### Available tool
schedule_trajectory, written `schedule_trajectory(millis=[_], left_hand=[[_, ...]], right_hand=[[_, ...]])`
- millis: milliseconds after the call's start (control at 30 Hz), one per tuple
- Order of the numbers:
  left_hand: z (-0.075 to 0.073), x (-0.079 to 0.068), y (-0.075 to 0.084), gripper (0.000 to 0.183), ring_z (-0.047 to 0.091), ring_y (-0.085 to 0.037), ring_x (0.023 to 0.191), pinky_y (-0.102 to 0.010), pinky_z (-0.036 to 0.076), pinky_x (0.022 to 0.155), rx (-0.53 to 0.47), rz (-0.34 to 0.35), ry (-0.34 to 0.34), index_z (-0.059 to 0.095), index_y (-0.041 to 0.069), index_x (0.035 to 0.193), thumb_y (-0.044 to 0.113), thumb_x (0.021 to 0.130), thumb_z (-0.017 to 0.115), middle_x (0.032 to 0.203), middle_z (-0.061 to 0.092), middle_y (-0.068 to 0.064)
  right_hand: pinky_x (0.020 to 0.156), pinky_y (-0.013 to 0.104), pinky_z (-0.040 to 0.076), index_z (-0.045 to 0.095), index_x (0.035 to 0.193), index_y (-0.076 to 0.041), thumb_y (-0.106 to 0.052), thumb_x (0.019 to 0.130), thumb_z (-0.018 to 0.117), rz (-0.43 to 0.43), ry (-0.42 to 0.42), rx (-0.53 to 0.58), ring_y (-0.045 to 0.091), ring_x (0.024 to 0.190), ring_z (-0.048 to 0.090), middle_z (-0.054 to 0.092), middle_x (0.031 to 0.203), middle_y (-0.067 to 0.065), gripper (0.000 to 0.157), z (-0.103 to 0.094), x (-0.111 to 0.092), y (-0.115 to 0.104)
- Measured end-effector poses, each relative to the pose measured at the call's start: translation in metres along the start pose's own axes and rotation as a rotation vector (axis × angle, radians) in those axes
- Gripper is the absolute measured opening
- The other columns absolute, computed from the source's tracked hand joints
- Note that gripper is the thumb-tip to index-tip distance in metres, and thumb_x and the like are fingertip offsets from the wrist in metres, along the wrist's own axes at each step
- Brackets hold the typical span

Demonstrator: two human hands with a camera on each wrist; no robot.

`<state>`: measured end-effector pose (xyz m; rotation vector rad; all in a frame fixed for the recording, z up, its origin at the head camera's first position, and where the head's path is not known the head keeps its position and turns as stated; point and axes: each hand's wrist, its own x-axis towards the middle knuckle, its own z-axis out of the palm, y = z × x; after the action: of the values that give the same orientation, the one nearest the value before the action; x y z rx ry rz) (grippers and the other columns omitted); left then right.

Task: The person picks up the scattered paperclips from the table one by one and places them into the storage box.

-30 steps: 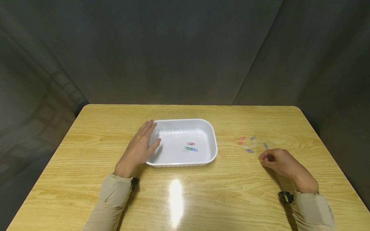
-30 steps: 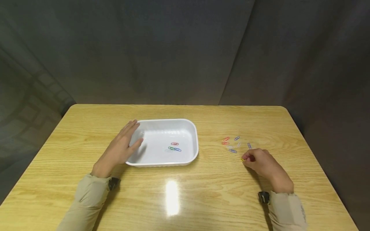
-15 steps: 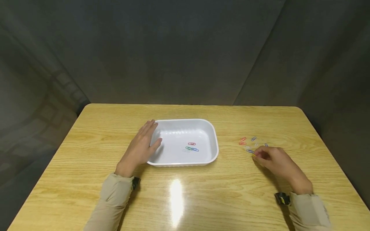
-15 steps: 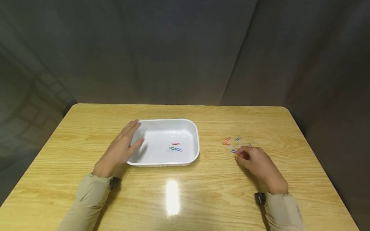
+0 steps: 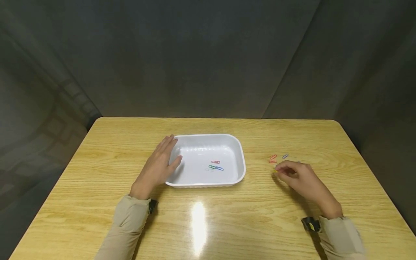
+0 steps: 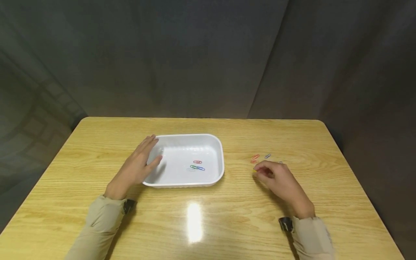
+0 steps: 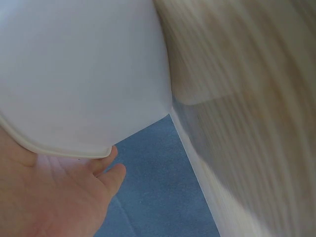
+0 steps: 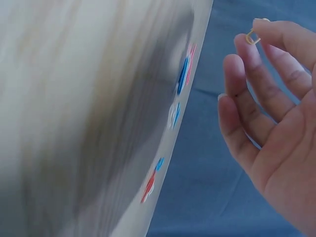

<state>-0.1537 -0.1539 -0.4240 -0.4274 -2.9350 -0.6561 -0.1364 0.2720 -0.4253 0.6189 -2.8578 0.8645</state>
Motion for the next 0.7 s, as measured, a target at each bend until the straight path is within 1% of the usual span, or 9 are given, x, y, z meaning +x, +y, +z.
schedule_trajectory(millis=[100,233,433,700], left_hand=[[0.000,0.000,0.000,0.063,0.015,-0.028,0.142,-0.047,0.018,0.116,0.001,0.002,0.004,0.026,0.008,0.144,0.040,0.093,0.046,0.153,0.019,-0.011],[0.000,0.000,0.000,0.063,0.015,-0.028,0.142,-0.047,0.018,0.116,0.003,0.001,0.007,0.027,0.008,0.144,0.040,0.093,0.046,0.153,0.019,-0.011],[0.000,-0.001,0.000,0.063,0.015,-0.028,0.142,-0.047,0.018,0.116,0.004,-0.005,0.008,0.027,0.008,0.144,0.040,0.093,0.045,0.153,0.019,-0.010],[0.000,0.000,0.000,0.063,0.015,-0.028,0.142,-0.047,0.018,0.116,0.003,-0.004,0.006,0.026,0.008,0.144,0.040,0.093,0.045,0.153,0.019,-0.011]], right_hand=[[0.066,0.027,0.055,0.068,0.091,-0.013,-0.009,0.079,0.069,-0.037,0.030,-0.002,-0.003,0.071,0.057,0.067,0.080,-0.003,0.012,0.003,0.003,-0.004],[0.066,0.027,0.055,0.068,0.090,-0.013,-0.009,0.078,0.070,-0.063,0.048,0.003,-0.003,0.071,0.058,0.067,0.079,-0.004,0.013,0.006,0.007,-0.009],[0.067,0.023,0.054,0.067,0.092,-0.016,-0.011,0.080,0.069,-0.052,0.020,0.031,-0.001,0.074,0.057,0.066,0.086,-0.009,0.013,0.008,0.015,-0.021],[0.070,0.023,0.052,0.066,0.095,-0.020,-0.014,0.082,0.067,-0.075,-0.003,0.076,0.001,0.077,0.059,0.068,0.091,-0.006,0.014,0.009,0.029,-0.037]])
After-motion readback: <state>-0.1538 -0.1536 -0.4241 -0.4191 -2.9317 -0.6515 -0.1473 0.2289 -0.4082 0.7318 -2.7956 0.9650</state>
